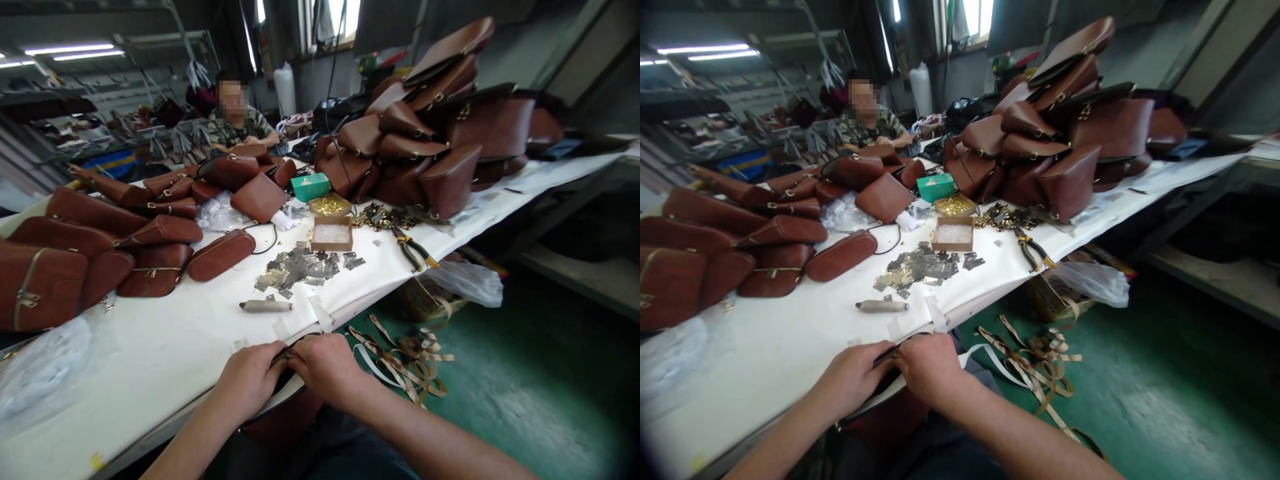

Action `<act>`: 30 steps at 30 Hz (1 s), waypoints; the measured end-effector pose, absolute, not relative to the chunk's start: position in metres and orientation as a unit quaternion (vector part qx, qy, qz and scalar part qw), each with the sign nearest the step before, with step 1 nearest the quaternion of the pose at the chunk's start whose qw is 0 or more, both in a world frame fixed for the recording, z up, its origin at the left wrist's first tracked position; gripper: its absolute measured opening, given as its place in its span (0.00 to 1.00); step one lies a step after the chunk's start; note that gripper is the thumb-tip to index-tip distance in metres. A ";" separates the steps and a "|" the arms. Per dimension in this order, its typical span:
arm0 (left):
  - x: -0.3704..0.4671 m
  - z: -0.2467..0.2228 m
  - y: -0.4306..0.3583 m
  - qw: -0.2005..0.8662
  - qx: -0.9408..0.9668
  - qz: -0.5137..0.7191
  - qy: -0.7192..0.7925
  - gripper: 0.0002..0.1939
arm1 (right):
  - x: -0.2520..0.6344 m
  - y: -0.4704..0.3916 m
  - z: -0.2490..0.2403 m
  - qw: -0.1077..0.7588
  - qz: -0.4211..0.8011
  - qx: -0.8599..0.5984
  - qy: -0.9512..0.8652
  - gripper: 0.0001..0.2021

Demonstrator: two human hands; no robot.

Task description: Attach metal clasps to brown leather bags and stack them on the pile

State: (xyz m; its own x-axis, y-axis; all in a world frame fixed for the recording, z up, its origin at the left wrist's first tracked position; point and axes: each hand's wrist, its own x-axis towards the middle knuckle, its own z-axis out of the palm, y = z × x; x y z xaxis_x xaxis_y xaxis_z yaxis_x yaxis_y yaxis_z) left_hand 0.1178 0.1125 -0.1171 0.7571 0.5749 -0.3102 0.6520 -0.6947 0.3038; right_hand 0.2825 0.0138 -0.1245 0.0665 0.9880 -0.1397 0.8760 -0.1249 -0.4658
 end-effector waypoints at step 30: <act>0.101 -0.121 0.096 0.164 0.918 -0.108 0.346 0.20 | 0.451 -0.022 -0.251 0.522 0.297 -0.761 -0.244 0.31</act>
State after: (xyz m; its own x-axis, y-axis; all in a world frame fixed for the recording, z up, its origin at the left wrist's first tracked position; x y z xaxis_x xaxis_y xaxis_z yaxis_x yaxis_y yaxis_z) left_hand 0.1013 0.0959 -0.1207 0.7377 0.5990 -0.3115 0.6699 -0.7069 0.2272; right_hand 0.4512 -0.0217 -0.2511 0.7051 0.6810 -0.1975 0.0606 -0.3354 -0.9401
